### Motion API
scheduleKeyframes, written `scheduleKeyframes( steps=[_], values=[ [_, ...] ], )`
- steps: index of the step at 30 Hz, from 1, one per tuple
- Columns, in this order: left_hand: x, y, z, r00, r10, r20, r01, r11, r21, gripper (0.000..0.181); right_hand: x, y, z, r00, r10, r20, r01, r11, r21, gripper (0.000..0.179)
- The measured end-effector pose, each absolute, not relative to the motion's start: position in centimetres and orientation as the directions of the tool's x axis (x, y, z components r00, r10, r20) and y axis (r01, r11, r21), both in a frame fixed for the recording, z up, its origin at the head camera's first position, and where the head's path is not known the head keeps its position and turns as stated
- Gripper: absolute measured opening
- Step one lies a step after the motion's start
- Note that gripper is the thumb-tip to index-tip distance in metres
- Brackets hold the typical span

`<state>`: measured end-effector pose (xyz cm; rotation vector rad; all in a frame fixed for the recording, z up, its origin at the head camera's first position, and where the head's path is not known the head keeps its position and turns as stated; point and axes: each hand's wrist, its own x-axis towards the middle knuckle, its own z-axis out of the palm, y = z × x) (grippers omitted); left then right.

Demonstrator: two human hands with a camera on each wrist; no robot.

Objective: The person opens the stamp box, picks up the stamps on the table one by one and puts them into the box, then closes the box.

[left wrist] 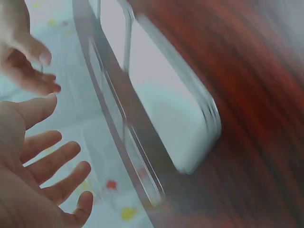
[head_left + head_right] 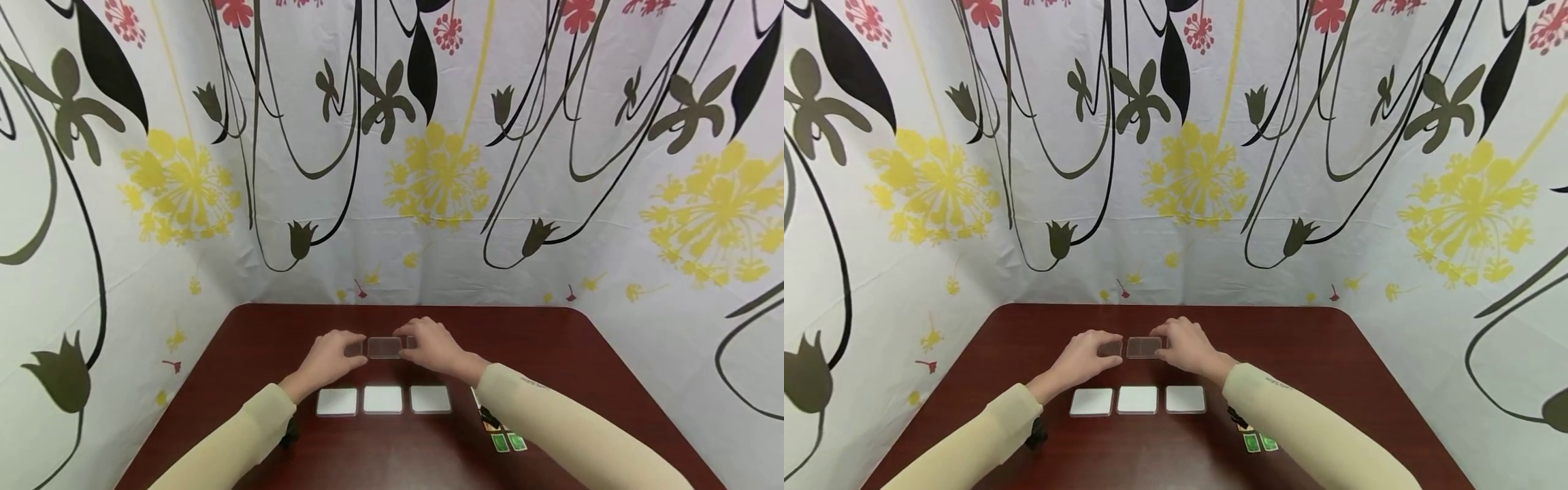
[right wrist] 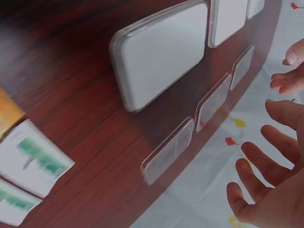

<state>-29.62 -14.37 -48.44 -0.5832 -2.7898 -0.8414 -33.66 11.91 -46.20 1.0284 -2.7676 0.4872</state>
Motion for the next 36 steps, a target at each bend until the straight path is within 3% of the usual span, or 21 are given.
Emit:
scheduleKeyframes(
  steps=[10,19,36],
  values=[
    [-27.5,-9.1,-48.9,-0.86,0.463,0.215,0.504,0.7,0.506,0.046,-31.0,17.7,-46.3,-0.795,-0.559,0.235,-0.606,0.739,-0.294,0.031],
    [-26.8,-5.6,-50.9,-0.798,0.547,0.253,0.599,0.678,0.425,0.048,-29.0,22.4,-48.7,-0.873,-0.428,0.235,-0.485,0.812,-0.324,0.034],
    [-26.5,-3.4,-52.1,-0.79,0.568,0.229,0.612,0.71,0.348,0.057,-26.6,25.6,-51.1,-0.927,-0.277,0.252,-0.346,0.89,-0.295,0.057]
  ],
)
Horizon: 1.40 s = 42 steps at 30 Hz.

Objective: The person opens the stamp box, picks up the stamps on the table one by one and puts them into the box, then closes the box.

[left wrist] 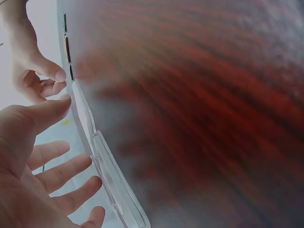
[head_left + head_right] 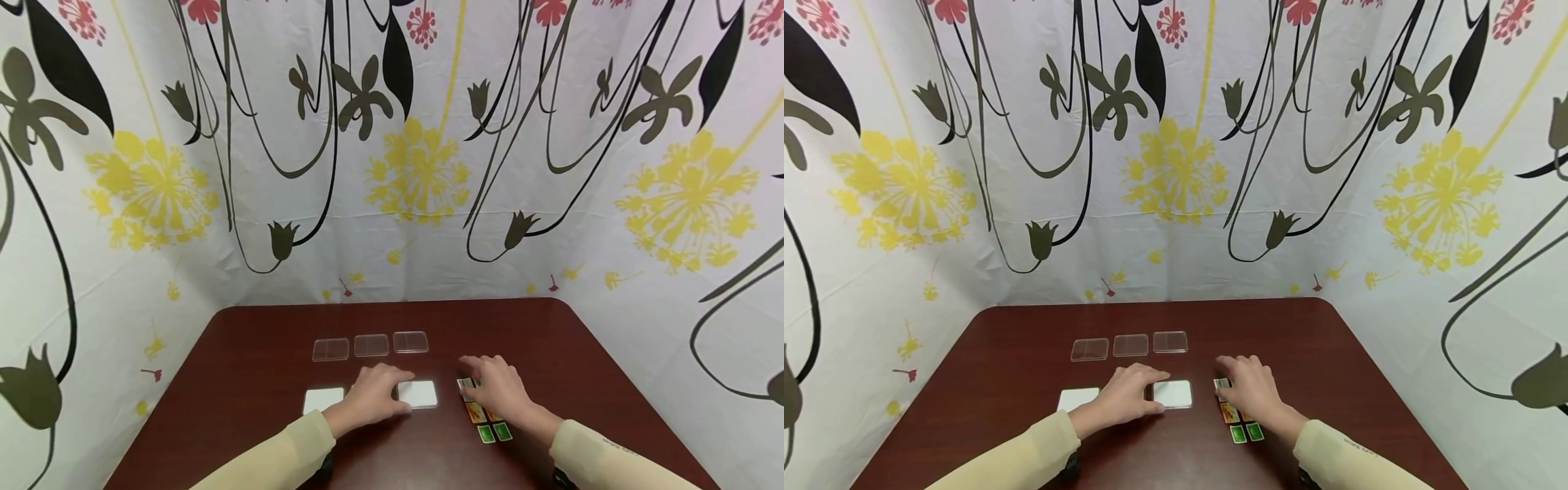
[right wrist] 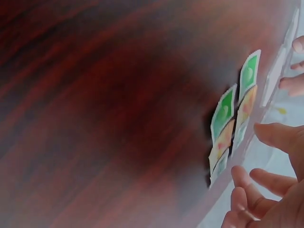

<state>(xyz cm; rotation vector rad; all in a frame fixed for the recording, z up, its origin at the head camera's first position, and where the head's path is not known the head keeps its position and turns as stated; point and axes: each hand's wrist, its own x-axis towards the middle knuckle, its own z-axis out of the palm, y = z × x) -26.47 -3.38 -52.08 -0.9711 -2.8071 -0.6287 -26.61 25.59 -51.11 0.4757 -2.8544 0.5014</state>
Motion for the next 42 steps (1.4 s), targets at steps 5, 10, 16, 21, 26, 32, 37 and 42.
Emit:
scheduleKeyframes(
  steps=[5,10,16,21,26,32,37,42],
  values=[
    [-26.4,-3.3,-52.3,-0.795,0.564,0.224,0.606,0.719,0.34,0.058,-26.6,25.6,-51.5,-0.933,-0.26,0.248,-0.324,0.907,-0.268,0.059],
    [-26.5,-3.3,-52.5,-0.797,0.562,0.22,0.603,0.723,0.339,0.057,-26.4,25.6,-51.6,-0.94,-0.245,0.239,-0.3,0.925,-0.233,0.059],
    [-26.4,-3.2,-52.5,-0.796,0.566,0.217,0.605,0.721,0.338,0.056,-26.2,25.5,-51.6,-0.944,-0.231,0.235,-0.285,0.93,-0.231,0.052],
    [-26.4,-3.1,-52.6,-0.796,0.569,0.208,0.604,0.725,0.33,0.056,-26.1,25.4,-51.8,-0.945,-0.217,0.243,-0.282,0.919,-0.276,0.033],
    [-26.4,-3.0,-52.5,-0.801,0.563,0.203,0.598,0.734,0.322,0.055,-26.0,25.4,-52.0,-0.951,-0.188,0.244,-0.269,0.892,-0.362,0.026],
    [-26.4,-3.0,-52.5,-0.801,0.563,0.205,0.599,0.739,0.308,0.055,-25.9,25.3,-52.2,-0.949,-0.192,0.249,-0.284,0.862,-0.419,0.019],
    [-26.5,-3.0,-52.6,-0.799,0.563,0.209,0.601,0.739,0.304,0.055,-26.0,25.5,-52.1,-0.953,-0.198,0.229,-0.285,0.84,-0.461,0.021],
    [-26.4,-3.1,-52.6,-0.796,0.564,0.218,0.605,0.734,0.31,0.055,-26.2,25.8,-51.7,-0.969,-0.171,0.179,-0.244,0.773,-0.586,0.032]
  ],
)
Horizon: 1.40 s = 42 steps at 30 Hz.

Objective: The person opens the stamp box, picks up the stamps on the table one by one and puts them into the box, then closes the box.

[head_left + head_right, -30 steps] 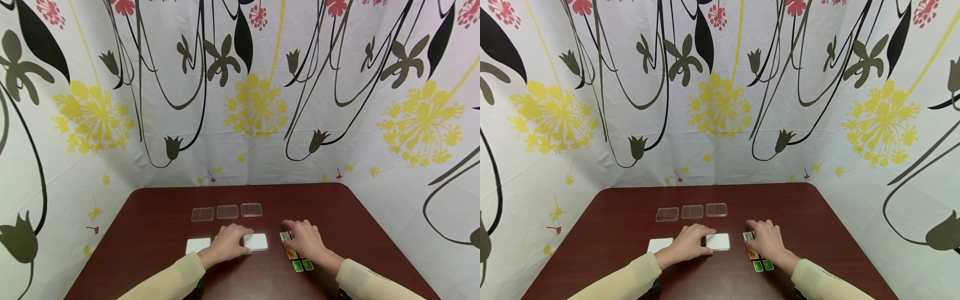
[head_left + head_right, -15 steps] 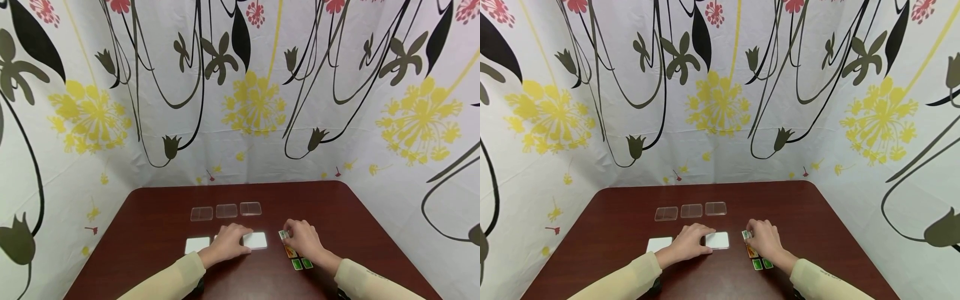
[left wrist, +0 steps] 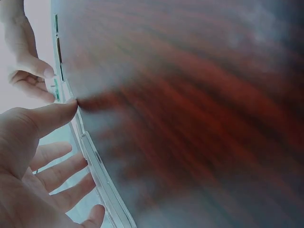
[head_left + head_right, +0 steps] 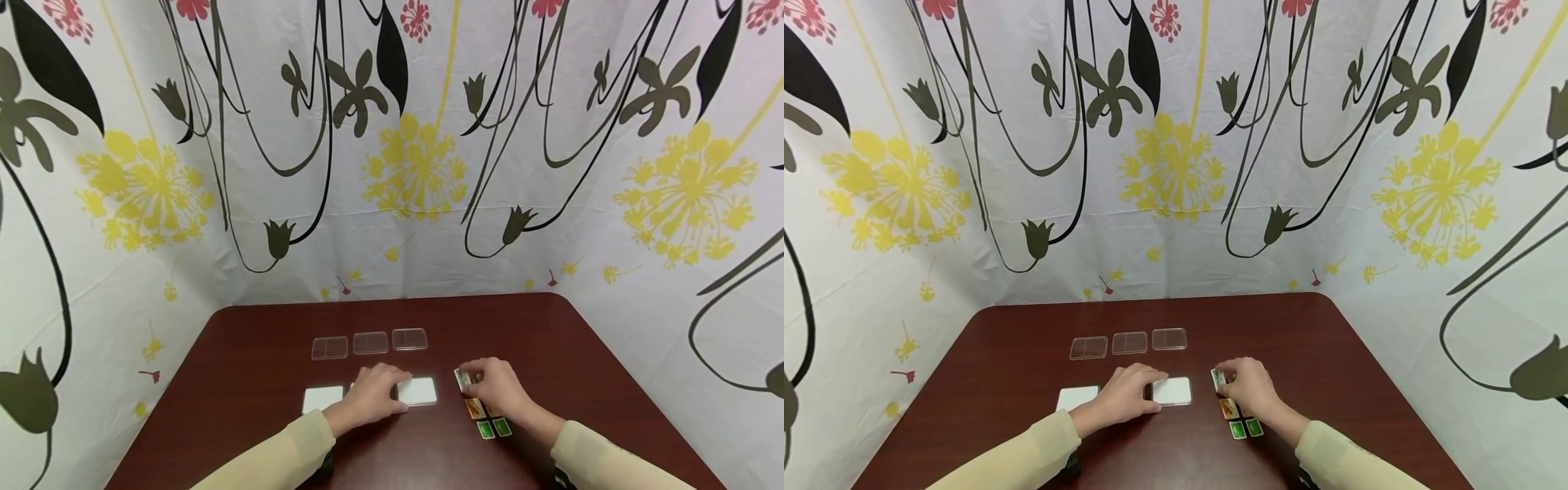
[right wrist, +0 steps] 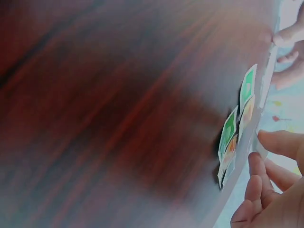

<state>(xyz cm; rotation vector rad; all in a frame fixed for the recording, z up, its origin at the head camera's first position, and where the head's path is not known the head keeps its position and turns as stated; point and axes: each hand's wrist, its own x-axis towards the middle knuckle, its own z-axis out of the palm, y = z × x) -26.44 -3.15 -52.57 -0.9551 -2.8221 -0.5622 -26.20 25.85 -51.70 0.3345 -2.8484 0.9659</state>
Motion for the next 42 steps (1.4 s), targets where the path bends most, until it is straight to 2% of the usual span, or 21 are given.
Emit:
scheduleKeyframes(
  steps=[9,14,18,25,30,42],
  values=[
    [-26.6,-3.3,-52.3,-0.808,0.548,0.216,0.588,0.725,0.36,0.054,-25.8,25.7,-51.1,-0.99,-0.108,0.093,-0.139,0.599,-0.789,0.035],
    [-26.9,-3.4,-52.6,-0.81,0.542,0.222,0.584,0.722,0.371,0.055,-25.5,25.0,-50.9,-0.993,-0.093,0.071,-0.108,0.507,-0.855,0.035],
    [-27.1,-3.5,-52.8,-0.812,0.54,0.222,0.583,0.722,0.374,0.056,-25.2,24.3,-50.8,-0.992,-0.09,0.088,-0.121,0.486,-0.866,0.035],
    [-27.3,-3.8,-52.7,-0.801,0.549,0.239,0.598,0.72,0.352,0.057,-25.5,22.6,-51.2,-0.988,-0.098,0.123,-0.157,0.531,-0.833,0.027],
    [-27.3,-3.8,-52.7,-0.807,0.55,0.214,0.589,0.72,0.367,0.057,-25.6,21.5,-51.9,-0.979,-0.132,0.154,-0.201,0.544,-0.815,0.029],
    [-27.6,-3.8,-52.6,-0.814,0.558,0.165,0.576,0.732,0.364,0.057,-25.8,20.1,-52.6,-0.967,-0.212,0.14,-0.239,0.574,-0.783,0.028]
  ],
)
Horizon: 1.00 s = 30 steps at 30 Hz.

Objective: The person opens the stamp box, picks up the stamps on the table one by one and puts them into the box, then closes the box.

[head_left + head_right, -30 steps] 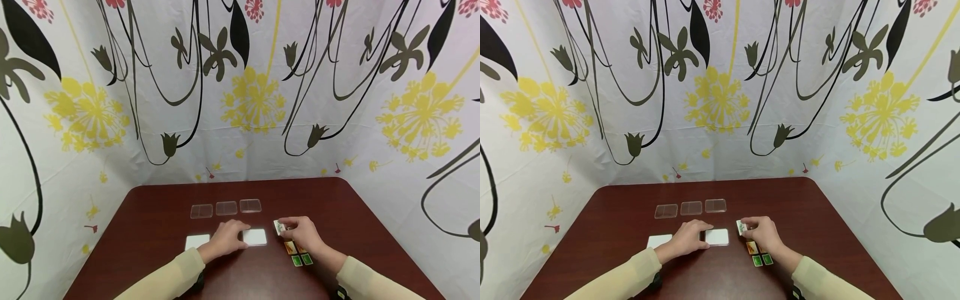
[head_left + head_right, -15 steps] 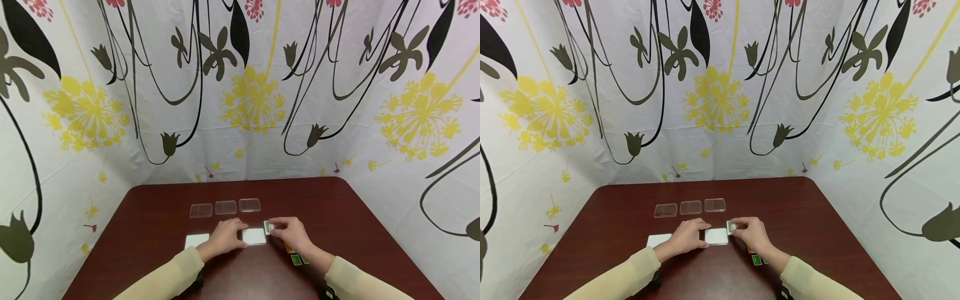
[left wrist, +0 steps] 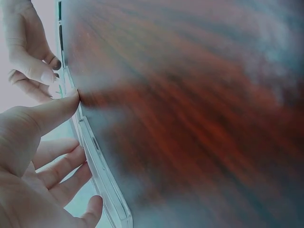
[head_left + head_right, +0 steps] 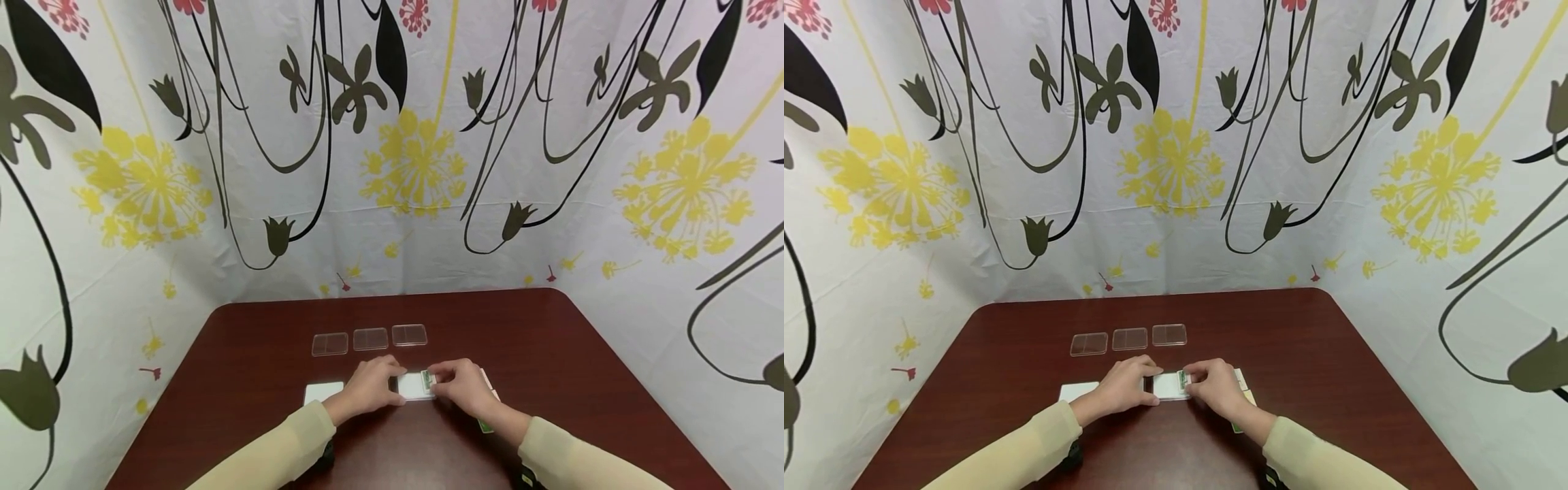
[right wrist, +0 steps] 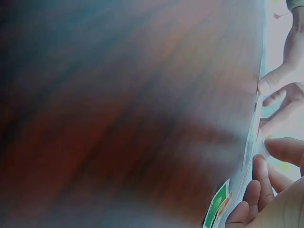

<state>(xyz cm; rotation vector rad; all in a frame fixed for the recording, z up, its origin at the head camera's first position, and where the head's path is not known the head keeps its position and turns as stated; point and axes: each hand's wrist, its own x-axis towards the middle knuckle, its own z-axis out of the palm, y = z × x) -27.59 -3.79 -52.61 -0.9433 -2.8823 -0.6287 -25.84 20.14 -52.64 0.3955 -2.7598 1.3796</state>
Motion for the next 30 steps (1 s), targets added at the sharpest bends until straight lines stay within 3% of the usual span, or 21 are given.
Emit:
scheduleKeyframes(
  steps=[30],
  values=[
    [-27.42,-3.81,-52.3,-0.807,0.568,0.162,0.585,0.731,0.35,0.056,-26.07,19.6,-52.26,-0.935,-0.336,0.113,-0.313,0.632,-0.709,0.037]
  ],
)
